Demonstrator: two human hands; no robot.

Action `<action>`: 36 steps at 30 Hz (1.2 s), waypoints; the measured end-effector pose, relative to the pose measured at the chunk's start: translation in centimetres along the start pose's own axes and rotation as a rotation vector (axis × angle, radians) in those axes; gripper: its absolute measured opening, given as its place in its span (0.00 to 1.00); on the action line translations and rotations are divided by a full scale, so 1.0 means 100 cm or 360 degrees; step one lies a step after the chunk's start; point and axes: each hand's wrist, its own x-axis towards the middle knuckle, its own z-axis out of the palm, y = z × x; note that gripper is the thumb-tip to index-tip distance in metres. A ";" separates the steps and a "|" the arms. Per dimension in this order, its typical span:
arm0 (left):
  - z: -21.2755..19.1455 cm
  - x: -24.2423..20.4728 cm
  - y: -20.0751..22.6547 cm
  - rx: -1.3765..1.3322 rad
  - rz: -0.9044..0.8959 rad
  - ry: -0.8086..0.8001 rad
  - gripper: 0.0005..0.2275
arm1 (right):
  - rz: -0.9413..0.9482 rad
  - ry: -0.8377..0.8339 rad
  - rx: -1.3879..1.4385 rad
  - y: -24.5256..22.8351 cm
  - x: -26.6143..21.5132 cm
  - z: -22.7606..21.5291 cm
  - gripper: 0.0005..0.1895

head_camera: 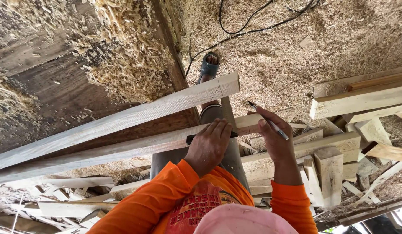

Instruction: The recorder measures and marks wooden planks using a try square, tape measure, and a pen on a workbench.

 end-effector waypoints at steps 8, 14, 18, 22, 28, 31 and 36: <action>0.002 -0.001 -0.001 -0.0014 -0.0011 -0.0026 0.16 | 0.0022 -0.0016 0.0091 0.005 0.001 -0.003 0.27; 0.001 0.000 0.001 -0.0018 -0.0021 -0.0020 0.16 | 0.0033 0.0007 0.0037 0.003 0.002 -0.002 0.28; 0.000 0.000 0.000 -0.0036 -0.0027 -0.0033 0.16 | 0.0054 0.0026 0.0012 0.000 0.001 -0.001 0.28; 0.001 0.000 -0.001 -0.0050 -0.0032 -0.0038 0.16 | 0.0035 -0.0012 0.0075 -0.001 0.001 0.000 0.28; 0.005 -0.002 -0.003 -0.0050 -0.0015 -0.0023 0.16 | 0.0038 0.0008 0.0082 0.002 0.001 -0.001 0.28; 0.005 -0.002 -0.004 -0.0047 -0.0004 -0.0016 0.16 | 0.0042 0.0002 0.0089 0.002 0.001 -0.002 0.29; -0.001 0.001 -0.001 -0.0045 0.0003 -0.0006 0.16 | 0.0036 0.0019 0.0068 0.004 0.002 -0.003 0.28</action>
